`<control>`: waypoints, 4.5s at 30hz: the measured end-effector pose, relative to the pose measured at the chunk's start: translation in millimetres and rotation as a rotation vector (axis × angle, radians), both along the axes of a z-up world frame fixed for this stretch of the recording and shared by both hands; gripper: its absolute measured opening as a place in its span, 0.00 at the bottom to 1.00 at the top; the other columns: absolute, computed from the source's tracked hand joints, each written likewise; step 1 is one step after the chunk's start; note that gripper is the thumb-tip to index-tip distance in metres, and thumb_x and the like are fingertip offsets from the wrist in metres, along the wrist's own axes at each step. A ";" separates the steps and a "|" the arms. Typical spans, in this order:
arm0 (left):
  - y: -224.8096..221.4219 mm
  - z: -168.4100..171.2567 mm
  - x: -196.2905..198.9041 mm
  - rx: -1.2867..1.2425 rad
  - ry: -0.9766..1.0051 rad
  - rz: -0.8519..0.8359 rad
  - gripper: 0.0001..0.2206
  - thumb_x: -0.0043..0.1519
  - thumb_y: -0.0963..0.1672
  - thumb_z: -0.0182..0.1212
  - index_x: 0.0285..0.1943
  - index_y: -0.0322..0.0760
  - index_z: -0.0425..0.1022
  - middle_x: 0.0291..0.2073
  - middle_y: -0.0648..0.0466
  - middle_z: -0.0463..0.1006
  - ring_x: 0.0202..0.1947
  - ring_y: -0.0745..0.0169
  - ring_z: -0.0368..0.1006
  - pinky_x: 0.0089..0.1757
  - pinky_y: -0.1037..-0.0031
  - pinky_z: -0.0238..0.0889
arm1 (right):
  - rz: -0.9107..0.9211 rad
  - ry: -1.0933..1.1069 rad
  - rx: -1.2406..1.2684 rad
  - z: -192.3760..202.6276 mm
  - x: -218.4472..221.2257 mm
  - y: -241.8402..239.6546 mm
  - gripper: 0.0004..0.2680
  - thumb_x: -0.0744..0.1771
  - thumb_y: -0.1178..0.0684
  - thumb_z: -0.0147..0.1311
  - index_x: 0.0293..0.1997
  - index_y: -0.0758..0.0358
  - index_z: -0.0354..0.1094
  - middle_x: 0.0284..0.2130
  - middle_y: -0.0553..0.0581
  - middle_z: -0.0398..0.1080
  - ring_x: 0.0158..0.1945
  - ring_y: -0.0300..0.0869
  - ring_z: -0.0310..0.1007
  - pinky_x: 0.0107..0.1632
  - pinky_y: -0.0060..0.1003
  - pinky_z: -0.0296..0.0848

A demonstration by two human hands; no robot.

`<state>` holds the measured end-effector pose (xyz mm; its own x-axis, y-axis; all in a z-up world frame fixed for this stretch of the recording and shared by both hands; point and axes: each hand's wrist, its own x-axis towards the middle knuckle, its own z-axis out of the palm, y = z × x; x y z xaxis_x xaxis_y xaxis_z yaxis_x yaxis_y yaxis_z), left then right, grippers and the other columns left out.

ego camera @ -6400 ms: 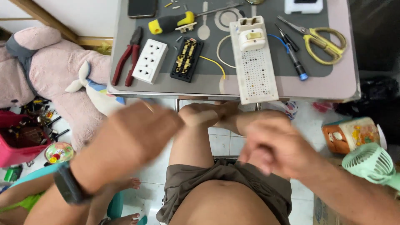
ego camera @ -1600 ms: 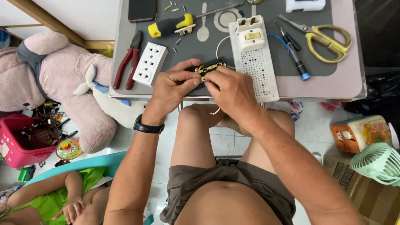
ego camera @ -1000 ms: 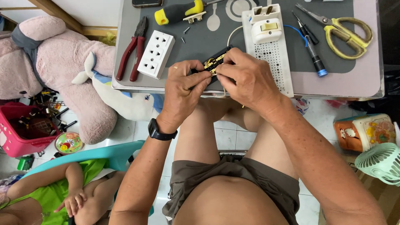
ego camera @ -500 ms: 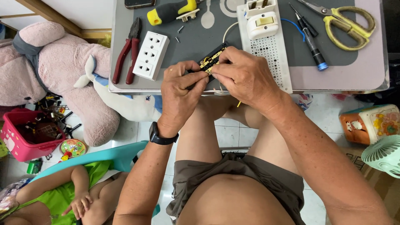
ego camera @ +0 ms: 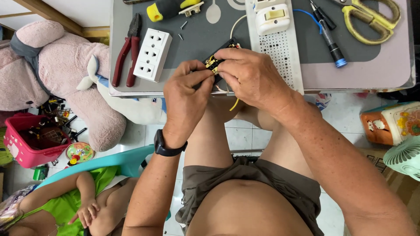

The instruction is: Wiring and assembling an electrical switch panel using various tools like screwdrivers and pliers.

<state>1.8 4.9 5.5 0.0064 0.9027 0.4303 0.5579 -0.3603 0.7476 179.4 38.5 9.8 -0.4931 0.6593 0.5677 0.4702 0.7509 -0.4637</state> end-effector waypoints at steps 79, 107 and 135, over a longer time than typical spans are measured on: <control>22.7 -20.0 -15.0 0.082 0.019 -0.205 0.19 0.54 0.41 0.73 0.53 0.37 0.72 0.57 0.46 0.70 0.53 0.40 0.70 0.53 0.57 0.63 | 0.180 0.012 -0.238 16.4 8.0 17.9 0.11 0.64 0.68 0.57 0.51 0.69 0.71 0.47 0.66 0.71 0.38 0.58 0.76 0.34 0.43 0.76; 23.6 -19.0 -30.3 0.031 0.028 -0.334 0.20 0.58 0.40 0.67 0.59 0.33 0.67 0.57 0.44 0.69 0.53 0.45 0.68 0.54 0.61 0.60 | 0.243 -0.358 -0.018 29.1 4.5 38.1 0.06 0.66 0.64 0.57 0.41 0.58 0.76 0.47 0.56 0.70 0.30 0.41 0.68 0.30 0.33 0.67; 18.6 -14.5 -11.4 0.207 0.158 -0.161 0.03 0.66 0.42 0.58 0.42 0.41 0.76 0.47 0.53 0.70 0.38 0.52 0.61 0.37 0.68 0.61 | 0.104 -0.126 -0.039 21.9 -2.3 14.3 0.03 0.64 0.72 0.57 0.35 0.75 0.72 0.37 0.64 0.67 0.38 0.47 0.69 0.40 0.36 0.68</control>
<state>-9.6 23.5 -9.0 0.2234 0.7778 0.5875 0.5846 -0.5892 0.5577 177.2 52.9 31.7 -0.6254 0.6213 0.4720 0.4472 0.7811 -0.4357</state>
